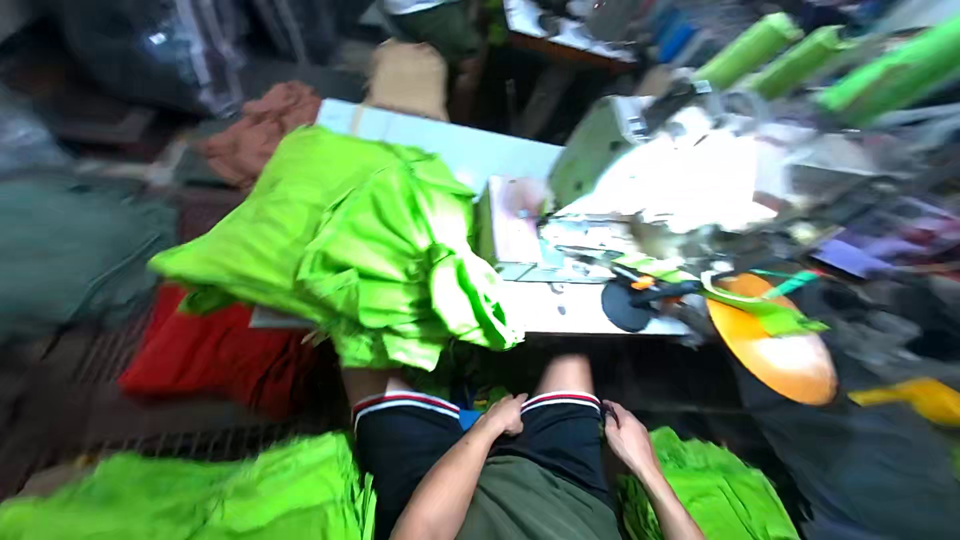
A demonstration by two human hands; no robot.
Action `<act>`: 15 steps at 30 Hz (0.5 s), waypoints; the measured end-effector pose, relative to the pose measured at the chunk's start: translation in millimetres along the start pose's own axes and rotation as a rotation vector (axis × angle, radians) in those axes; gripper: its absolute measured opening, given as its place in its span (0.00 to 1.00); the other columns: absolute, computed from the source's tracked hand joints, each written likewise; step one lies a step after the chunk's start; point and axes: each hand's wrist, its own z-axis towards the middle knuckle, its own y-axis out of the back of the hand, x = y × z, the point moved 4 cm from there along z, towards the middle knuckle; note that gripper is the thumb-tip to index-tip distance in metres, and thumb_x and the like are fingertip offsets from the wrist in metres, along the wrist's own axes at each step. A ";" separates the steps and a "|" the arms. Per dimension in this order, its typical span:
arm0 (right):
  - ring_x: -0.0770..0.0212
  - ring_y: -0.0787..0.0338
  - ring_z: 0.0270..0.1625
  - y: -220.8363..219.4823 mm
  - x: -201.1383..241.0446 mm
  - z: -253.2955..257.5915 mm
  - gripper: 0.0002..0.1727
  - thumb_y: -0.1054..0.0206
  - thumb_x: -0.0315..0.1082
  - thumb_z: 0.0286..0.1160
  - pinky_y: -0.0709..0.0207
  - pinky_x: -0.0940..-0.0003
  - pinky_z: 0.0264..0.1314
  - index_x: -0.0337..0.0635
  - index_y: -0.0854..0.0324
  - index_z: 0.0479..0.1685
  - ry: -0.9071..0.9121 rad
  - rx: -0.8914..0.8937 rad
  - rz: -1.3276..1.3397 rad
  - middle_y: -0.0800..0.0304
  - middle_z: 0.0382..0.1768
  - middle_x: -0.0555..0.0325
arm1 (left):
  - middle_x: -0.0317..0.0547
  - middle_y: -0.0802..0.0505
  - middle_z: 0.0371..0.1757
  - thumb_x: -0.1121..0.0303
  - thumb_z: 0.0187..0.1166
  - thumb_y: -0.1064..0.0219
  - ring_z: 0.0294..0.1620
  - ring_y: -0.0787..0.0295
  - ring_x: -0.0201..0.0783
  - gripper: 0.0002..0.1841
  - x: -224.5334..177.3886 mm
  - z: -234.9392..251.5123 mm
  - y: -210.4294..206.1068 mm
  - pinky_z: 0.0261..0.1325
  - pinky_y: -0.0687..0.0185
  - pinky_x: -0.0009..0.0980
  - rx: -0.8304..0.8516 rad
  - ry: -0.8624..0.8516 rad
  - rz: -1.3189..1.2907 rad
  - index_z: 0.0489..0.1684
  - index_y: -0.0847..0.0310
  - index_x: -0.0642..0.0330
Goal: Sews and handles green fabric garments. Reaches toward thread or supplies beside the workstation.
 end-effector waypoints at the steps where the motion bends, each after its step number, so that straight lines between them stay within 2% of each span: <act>1: 0.37 0.17 0.75 -5.3 -13.9 -3.7 0.24 0.47 0.35 0.89 0.29 0.34 0.77 0.44 0.25 0.82 -0.089 0.052 0.095 0.16 0.71 0.37 | 0.66 0.22 0.80 0.72 0.71 0.29 0.79 0.24 0.64 0.40 10.2 4.4 -5.4 0.76 0.27 0.65 0.016 0.008 -0.020 0.90 0.38 0.50; 3: 0.41 0.15 0.70 -24.7 -30.3 -17.0 0.26 0.42 0.34 0.87 0.24 0.40 0.73 0.43 0.29 0.84 -0.272 0.173 0.371 0.16 0.70 0.37 | 0.65 0.15 0.71 0.72 0.73 0.32 0.73 0.18 0.62 0.27 24.7 5.3 -5.7 0.74 0.25 0.63 0.006 -0.039 -0.031 0.77 0.24 0.58; 4: 0.45 0.12 0.63 -35.3 -30.0 -29.5 0.26 0.40 0.35 0.87 0.20 0.44 0.65 0.43 0.29 0.83 -0.348 0.222 0.511 0.14 0.65 0.38 | 0.65 0.13 0.68 0.70 0.77 0.34 0.71 0.17 0.61 0.22 28.5 1.6 -2.9 0.74 0.25 0.61 0.001 -0.056 -0.027 0.71 0.20 0.62; 5: 0.51 0.12 0.53 -46.0 -26.1 -42.4 0.24 0.40 0.36 0.88 0.18 0.51 0.56 0.44 0.28 0.81 -0.399 0.269 0.629 0.13 0.57 0.43 | 0.66 0.13 0.67 0.69 0.80 0.36 0.71 0.17 0.60 0.19 30.9 -4.1 -0.6 0.75 0.25 0.60 -0.011 -0.060 -0.028 0.68 0.19 0.65; 6: 0.59 0.18 0.40 -57.5 -20.0 -52.3 0.20 0.41 0.38 0.89 0.22 0.59 0.43 0.44 0.26 0.76 -0.422 0.300 0.726 0.16 0.45 0.51 | 0.66 0.12 0.65 0.68 0.83 0.38 0.70 0.16 0.60 0.17 32.9 -10.1 1.4 0.75 0.25 0.59 -0.041 -0.054 -0.047 0.65 0.18 0.68; 7: 0.63 0.19 0.35 -67.9 -13.9 -57.1 0.17 0.41 0.40 0.89 0.23 0.63 0.38 0.43 0.24 0.70 -0.425 0.315 0.812 0.17 0.39 0.54 | 0.66 0.12 0.65 0.68 0.84 0.39 0.70 0.16 0.59 0.17 34.9 -15.5 3.6 0.75 0.25 0.57 -0.083 -0.035 -0.068 0.64 0.18 0.69; 8: 0.62 0.16 0.38 -74.3 -8.4 -58.2 0.16 0.40 0.40 0.89 0.20 0.61 0.42 0.41 0.21 0.66 -0.415 0.307 0.873 0.14 0.40 0.53 | 0.66 0.12 0.66 0.68 0.84 0.39 0.70 0.16 0.58 0.18 36.3 -20.4 5.8 0.75 0.24 0.56 -0.134 -0.018 -0.092 0.67 0.19 0.68; 9: 0.60 0.13 0.44 -76.6 -3.2 -57.2 0.17 0.40 0.40 0.89 0.18 0.58 0.50 0.39 0.19 0.65 -0.390 0.285 0.886 0.11 0.44 0.51 | 0.66 0.13 0.68 0.70 0.82 0.38 0.72 0.16 0.58 0.20 35.9 -25.6 8.1 0.77 0.25 0.56 -0.182 -0.012 -0.112 0.71 0.21 0.68; 11: 0.54 0.12 0.54 -72.0 10.1 -52.7 0.19 0.42 0.42 0.90 0.21 0.52 0.62 0.37 0.18 0.65 -0.335 0.232 0.809 0.11 0.53 0.45 | 0.67 0.15 0.71 0.73 0.79 0.37 0.74 0.19 0.59 0.24 36.7 -34.3 11.8 0.79 0.27 0.56 -0.281 -0.013 -0.139 0.76 0.25 0.69; 13: 0.47 0.13 0.58 -54.6 18.5 -43.5 0.19 0.42 0.41 0.89 0.23 0.45 0.64 0.34 0.18 0.62 -0.343 0.066 0.762 0.13 0.54 0.39 | 0.69 0.15 0.71 0.73 0.81 0.38 0.75 0.19 0.61 0.24 42.8 -38.1 16.0 0.79 0.28 0.57 -0.373 -0.008 -0.159 0.76 0.25 0.69; 15: 0.41 0.14 0.64 -24.1 17.1 -35.4 0.20 0.43 0.39 0.88 0.24 0.41 0.68 0.32 0.19 0.64 -0.420 -0.170 0.739 0.13 0.59 0.35 | 0.70 0.16 0.71 0.74 0.80 0.36 0.75 0.20 0.62 0.25 50.3 -42.6 19.6 0.79 0.28 0.58 -0.419 0.006 -0.182 0.77 0.27 0.71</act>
